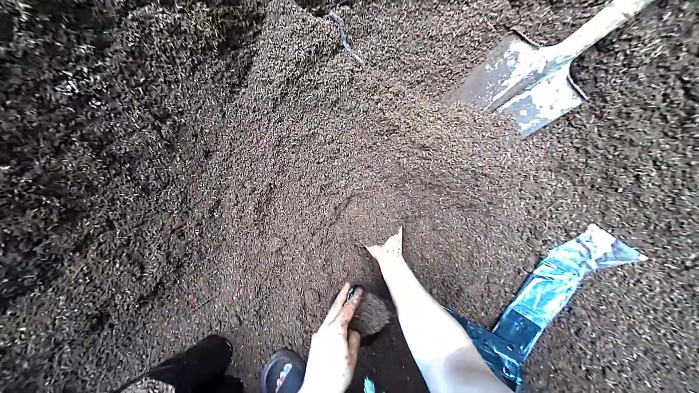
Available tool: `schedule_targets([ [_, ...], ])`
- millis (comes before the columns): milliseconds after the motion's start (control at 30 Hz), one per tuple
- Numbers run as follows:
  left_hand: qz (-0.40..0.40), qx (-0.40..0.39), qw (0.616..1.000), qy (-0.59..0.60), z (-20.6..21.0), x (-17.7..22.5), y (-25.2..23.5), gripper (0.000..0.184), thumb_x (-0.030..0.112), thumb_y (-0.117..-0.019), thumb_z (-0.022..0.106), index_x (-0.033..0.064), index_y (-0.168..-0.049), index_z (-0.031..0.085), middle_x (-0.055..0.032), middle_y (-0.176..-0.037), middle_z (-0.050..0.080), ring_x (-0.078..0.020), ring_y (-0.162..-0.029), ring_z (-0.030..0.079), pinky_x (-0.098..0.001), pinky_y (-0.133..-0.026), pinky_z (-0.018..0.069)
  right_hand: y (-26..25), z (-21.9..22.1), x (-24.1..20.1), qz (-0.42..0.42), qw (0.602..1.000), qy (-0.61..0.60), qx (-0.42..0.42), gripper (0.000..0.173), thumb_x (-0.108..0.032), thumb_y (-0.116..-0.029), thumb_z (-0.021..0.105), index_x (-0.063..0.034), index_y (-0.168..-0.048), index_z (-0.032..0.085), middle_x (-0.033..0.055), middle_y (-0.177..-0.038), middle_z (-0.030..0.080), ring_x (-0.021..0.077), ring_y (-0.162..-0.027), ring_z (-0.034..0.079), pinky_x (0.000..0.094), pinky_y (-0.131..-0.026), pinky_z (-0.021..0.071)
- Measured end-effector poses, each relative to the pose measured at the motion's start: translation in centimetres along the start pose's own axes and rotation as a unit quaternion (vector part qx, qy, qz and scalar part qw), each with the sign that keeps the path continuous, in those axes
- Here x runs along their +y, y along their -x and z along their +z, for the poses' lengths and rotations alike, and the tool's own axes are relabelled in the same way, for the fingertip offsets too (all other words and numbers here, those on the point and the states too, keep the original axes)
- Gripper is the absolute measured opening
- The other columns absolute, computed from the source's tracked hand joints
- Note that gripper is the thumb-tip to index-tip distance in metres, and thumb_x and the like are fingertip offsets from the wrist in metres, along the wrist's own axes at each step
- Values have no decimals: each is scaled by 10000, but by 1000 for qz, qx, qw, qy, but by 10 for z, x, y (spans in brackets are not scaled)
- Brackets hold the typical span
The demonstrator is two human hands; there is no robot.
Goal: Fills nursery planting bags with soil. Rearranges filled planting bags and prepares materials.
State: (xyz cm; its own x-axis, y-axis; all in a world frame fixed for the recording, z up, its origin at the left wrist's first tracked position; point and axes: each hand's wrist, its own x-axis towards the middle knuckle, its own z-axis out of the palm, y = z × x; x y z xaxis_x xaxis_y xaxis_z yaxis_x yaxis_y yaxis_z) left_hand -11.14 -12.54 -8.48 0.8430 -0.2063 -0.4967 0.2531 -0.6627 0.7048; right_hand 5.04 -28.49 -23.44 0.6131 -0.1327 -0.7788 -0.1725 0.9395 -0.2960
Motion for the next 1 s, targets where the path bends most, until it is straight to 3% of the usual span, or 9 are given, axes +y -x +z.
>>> schedule_targets([
  [100, -35, -55, 995, -79, -12, 9, -4, 620, -30, -948, 516, 239, -1505, 553, -71, -1712, 237, -278, -1353, 576, -461, -1001, 549, 19, -8, -16, 19, 999, 20, -41, 825, -802, -957, 154, -220, -1495, 381, 154, -1423, 535, 356, -1302, 526, 680, -983, 459],
  [200, -26, -66, 996, -56, -17, 10, -9, 671, -6, -950, 527, 131, -1594, 399, -64, -1704, 267, -232, -1477, 443, -448, -1159, 435, 61, -8, -33, 51, 989, 66, -121, 856, -799, -958, 108, -174, -1432, 452, 159, -1297, 621, 333, -1189, 609, 614, -934, 520],
  [333, -7, -38, 999, 23, -18, 8, -18, 672, 17, -950, 552, 73, -1596, 371, -86, -1681, 318, -189, -1527, 357, -405, -1249, 304, 135, -6, -47, 105, 972, 117, -173, 848, -802, -953, 108, -158, -1293, 543, 133, -1123, 687, 293, -1037, 674, 550, -833, 572],
  [567, -57, 13, 994, 90, -10, 11, -8, 617, 85, -940, 673, -11, -1507, 449, -193, -1567, 461, -276, -1425, 488, -462, -1192, 375, 207, -3, -41, 45, 929, 310, -195, 529, -468, -1103, 221, -122, -1331, 548, 108, -1122, 688, 229, -1006, 683, 446, -859, 579],
  [667, -58, 16, 995, 73, -7, 6, 5, 679, 98, -963, 651, -38, -1558, 352, -216, -1605, 400, -284, -1477, 426, -444, -1230, 322, 227, -1, -34, -68, 801, 555, -215, 387, -125, -1057, 500, -52, -1437, 499, 117, -1400, 573, 180, -1237, 581, 373, -1005, 508],
  [767, -40, 38, 996, 64, -3, -4, 14, 784, 47, -933, 664, 23, -1612, 274, -183, -1622, 391, -269, -1487, 418, -435, -1237, 315, 228, -8, -12, -202, 491, 814, -235, 387, -69, -995, 569, -4, -1374, 598, 187, -1475, 529, 251, -1353, 535, 365, -1135, 440],
  [800, -33, 43, 997, 61, -2, -8, 16, 810, 42, -923, 673, 51, -1622, 266, -169, -1621, 400, -264, -1483, 426, -437, -1232, 324, 230, -9, -5, -217, 410, 854, -237, 391, -31, -994, 537, -17, -1378, 608, 182, -1474, 535, 259, -1359, 536, 368, -1148, 430],
  [833, -28, 43, 997, 60, 0, -12, 18, 819, 42, -922, 675, 66, -1627, 260, -161, -1621, 403, -260, -1481, 429, -437, -1231, 328, 232, -8, -2, -219, 372, 870, -240, 406, -4, -987, 526, -34, -1383, 612, 169, -1479, 537, 257, -1373, 525, 371, -1160, 417],
  [1000, -24, 39, 997, 55, 0, -22, 28, 786, 46, -941, 651, 63, -1625, 265, -151, -1640, 375, -254, -1500, 402, -438, -1243, 308, 231, -12, -38, -212, 463, 846, -156, 494, -247, -972, 686, -48, -1407, 564, 219, -1445, 519, 324, -1287, 572, 454, -1075, 492],
])
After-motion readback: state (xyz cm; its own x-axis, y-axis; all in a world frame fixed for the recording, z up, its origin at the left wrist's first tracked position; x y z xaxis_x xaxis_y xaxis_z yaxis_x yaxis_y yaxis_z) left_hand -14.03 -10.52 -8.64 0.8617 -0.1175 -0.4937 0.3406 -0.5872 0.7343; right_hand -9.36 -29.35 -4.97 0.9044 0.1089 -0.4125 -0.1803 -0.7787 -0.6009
